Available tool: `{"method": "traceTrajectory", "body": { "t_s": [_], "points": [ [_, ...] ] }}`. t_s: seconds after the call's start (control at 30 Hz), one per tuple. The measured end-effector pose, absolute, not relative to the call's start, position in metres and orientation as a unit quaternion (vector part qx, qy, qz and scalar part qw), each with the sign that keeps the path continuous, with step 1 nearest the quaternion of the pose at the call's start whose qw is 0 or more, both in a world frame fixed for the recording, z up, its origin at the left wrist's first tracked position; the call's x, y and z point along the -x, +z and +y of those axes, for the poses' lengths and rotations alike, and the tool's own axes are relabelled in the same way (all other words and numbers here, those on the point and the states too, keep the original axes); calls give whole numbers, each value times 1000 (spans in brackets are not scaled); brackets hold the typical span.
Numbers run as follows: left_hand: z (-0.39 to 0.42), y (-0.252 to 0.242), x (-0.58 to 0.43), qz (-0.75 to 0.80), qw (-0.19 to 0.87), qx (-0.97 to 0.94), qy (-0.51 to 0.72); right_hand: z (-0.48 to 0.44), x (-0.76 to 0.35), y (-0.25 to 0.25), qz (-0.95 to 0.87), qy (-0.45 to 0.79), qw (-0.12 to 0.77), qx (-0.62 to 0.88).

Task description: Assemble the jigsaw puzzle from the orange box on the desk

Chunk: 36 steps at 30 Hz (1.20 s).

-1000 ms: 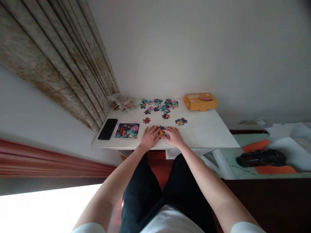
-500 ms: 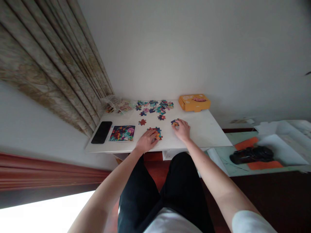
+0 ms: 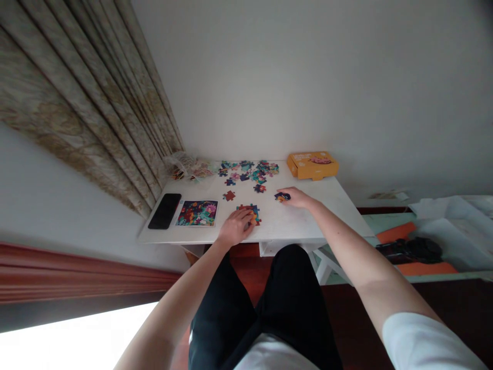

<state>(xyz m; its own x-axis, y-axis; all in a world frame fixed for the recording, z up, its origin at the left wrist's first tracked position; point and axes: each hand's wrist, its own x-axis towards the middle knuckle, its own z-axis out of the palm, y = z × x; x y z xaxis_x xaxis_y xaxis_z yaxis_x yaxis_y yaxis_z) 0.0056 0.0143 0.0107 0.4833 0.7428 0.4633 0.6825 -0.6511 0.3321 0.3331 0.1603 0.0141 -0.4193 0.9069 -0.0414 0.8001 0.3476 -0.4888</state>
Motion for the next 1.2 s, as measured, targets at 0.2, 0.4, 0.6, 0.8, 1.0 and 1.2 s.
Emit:
{"method": "traceTrajectory", "body": {
  "t_s": [0.2, 0.4, 0.6, 0.8, 1.0, 1.2],
  "points": [
    [14, 11, -6, 414, 44, -861, 293, 154, -337, 12, -805, 194, 188, 529],
    [14, 11, -5, 417, 43, -863, 281, 147, -343, 3, -772, 182, 259, 551],
    [16, 7, -4, 414, 42, -866, 279, 136, -341, -11, -743, 200, 304, 561],
    [16, 6, -3, 411, 40, -868, 277, 112, -352, -23, -716, 203, 354, 567],
    [16, 7, -2, 420, 46, -867, 265, 108, -375, -25, -668, 292, 393, 560],
    [16, 8, -2, 422, 53, -865, 266, 110, -388, -20, -587, 355, 413, 599]
  ]
}}
